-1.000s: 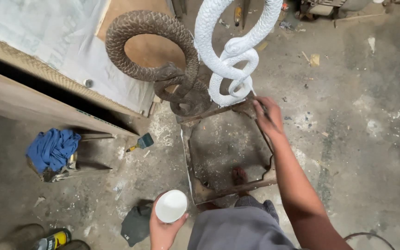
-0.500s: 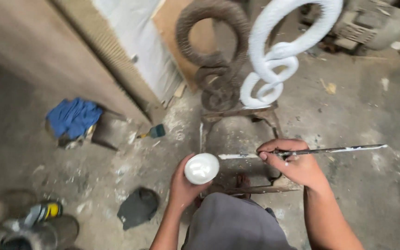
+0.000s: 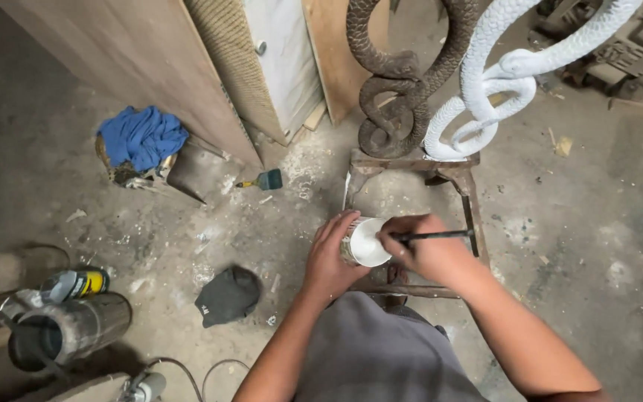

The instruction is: The person paints a coiled snake sculpture white using a paintbrush and a small container of paint. They repeatedly dip the brush into the container and apply paint to the textured surface of the sculpture, which is mounted on a wooden stand.

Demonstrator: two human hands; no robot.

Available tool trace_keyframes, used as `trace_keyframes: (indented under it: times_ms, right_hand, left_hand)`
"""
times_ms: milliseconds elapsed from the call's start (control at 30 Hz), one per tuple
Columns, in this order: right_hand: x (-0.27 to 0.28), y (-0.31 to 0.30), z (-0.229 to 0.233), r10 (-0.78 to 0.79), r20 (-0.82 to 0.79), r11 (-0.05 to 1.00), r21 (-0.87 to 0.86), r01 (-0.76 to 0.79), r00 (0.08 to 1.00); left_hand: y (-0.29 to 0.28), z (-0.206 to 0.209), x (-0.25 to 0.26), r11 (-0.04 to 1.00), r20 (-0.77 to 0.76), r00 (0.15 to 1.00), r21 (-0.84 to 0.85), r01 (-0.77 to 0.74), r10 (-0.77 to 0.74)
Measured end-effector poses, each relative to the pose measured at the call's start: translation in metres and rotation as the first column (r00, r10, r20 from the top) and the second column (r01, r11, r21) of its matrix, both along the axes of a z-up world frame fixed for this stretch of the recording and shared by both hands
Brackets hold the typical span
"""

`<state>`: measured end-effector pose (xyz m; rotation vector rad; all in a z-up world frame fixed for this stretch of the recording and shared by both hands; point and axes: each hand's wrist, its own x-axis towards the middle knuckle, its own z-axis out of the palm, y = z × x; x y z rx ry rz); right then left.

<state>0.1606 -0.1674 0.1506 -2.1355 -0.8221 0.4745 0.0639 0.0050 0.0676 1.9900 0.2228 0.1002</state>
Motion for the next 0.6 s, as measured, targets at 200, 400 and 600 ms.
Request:
trace_keyframes:
  times_ms: [200,400,600]
  right_hand:
    - [0.010,-0.050,0.011,-0.272,-0.075,0.948,0.151,0.281,0.959]
    - [0.020,-0.108,-0.039,-0.522,-0.310,0.745,0.287,0.602,0.795]
    - [0.021,-0.145,-0.021,-0.659,-0.298,0.654,0.229,0.721,0.691]
  left_hand:
    - [0.001,-0.003,0.004,0.999,0.022,0.999,-0.002,0.042,-0.042]
    - [-0.004,0.006,0.029,0.996,0.051,0.995,-0.014,0.088,-0.087]
    - [-0.026,-0.023,0.060,0.987,0.063,0.987,0.069,0.146,-0.151]
